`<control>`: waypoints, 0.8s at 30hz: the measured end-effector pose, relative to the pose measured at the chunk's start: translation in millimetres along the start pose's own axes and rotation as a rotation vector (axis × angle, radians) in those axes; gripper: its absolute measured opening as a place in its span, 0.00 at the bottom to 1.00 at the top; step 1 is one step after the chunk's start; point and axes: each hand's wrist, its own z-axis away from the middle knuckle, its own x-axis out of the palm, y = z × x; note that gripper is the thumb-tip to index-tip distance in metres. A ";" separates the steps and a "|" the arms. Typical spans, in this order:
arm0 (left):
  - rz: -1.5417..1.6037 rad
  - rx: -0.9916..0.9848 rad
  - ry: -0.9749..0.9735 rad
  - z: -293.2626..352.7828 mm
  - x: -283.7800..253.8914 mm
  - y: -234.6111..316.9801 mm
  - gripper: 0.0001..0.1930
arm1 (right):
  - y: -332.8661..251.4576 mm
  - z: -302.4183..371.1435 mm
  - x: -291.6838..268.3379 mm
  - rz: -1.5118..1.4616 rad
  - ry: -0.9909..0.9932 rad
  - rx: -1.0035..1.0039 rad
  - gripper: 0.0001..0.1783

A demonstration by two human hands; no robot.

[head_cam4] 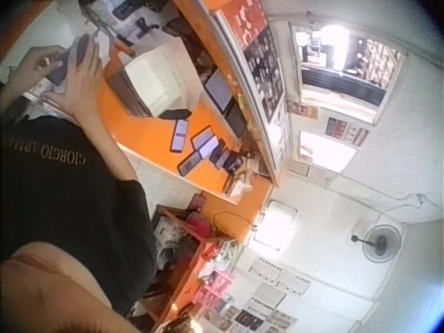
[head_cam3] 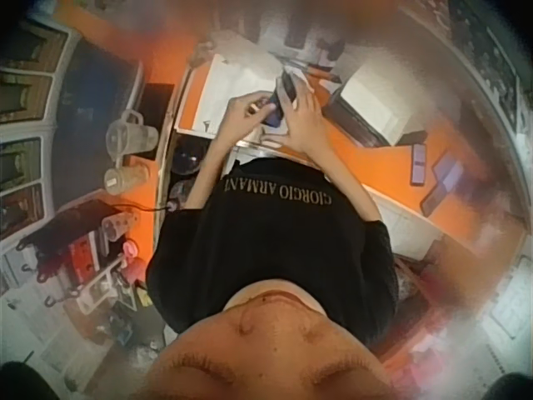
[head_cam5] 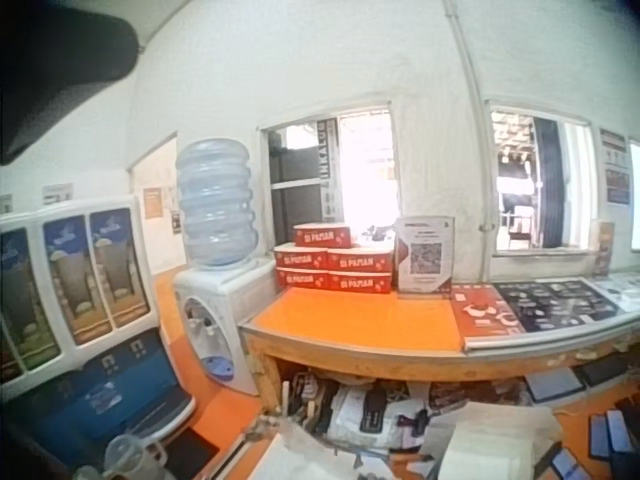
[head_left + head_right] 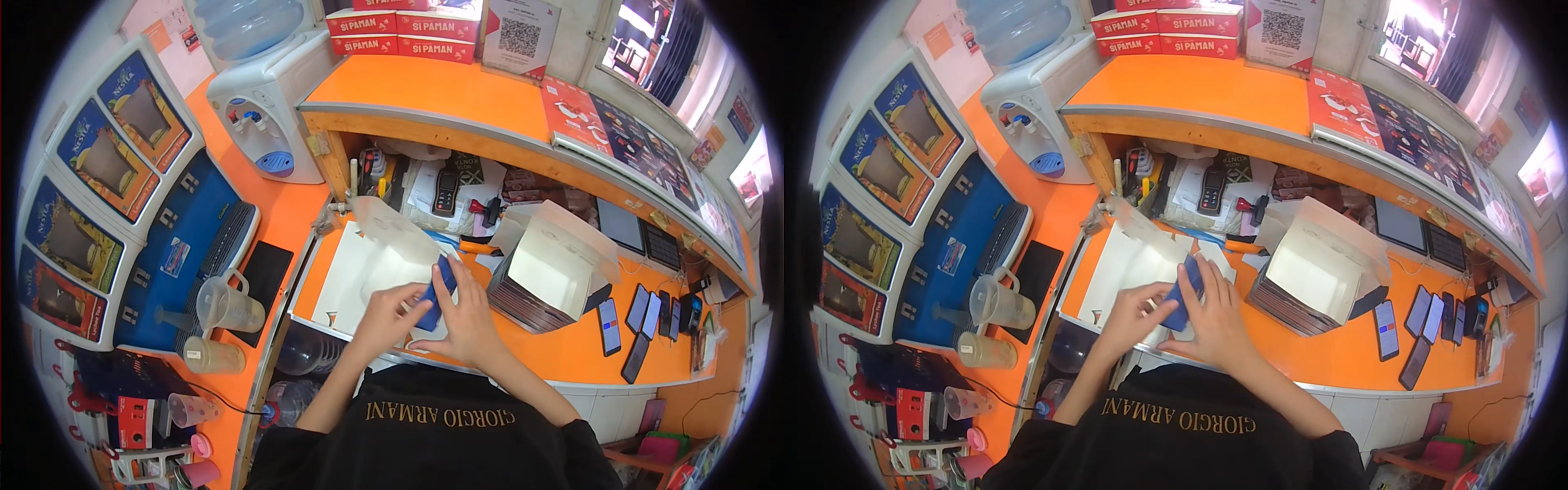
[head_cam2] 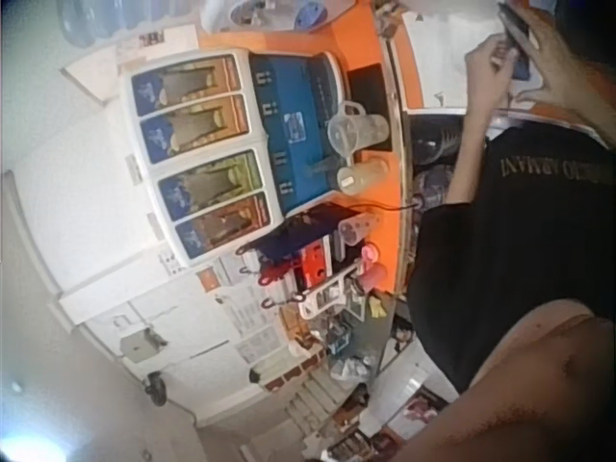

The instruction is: The person assembles cardboard food boxes by folding pre-cut cardboard sheets into a rectangular box shape and then stacking the completed boxes on a counter.

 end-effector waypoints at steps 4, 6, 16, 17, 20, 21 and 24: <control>-0.232 0.547 0.090 6.2 9.2 29.1 0.22 | 10.8 3.0 -10.6 -0.033 0.248 -0.055 0.62; -0.284 0.683 0.216 4.8 -3.2 32.9 0.28 | 16.4 11.4 -29.8 -0.130 0.379 -0.037 0.63; 0.376 0.216 -0.333 -52.8 -10.5 15.0 0.72 | 49.3 94.3 -66.7 -0.272 0.482 0.193 0.67; 0.363 0.212 -0.380 -57.1 -5.8 15.3 0.73 | 50.4 99.1 -71.5 -0.192 0.464 0.198 0.67; 0.175 0.316 -0.490 -79.6 5.3 16.0 0.70 | 49.6 110.7 -81.8 -0.107 0.413 0.289 0.69; 0.003 0.431 -0.515 -87.3 8.3 17.7 0.66 | 50.5 111.9 -87.8 -0.162 0.421 0.309 0.66; -0.216 0.527 -0.503 -106.7 37.4 28.4 0.56 | 57.3 116.3 -94.7 -0.191 0.395 0.452 0.58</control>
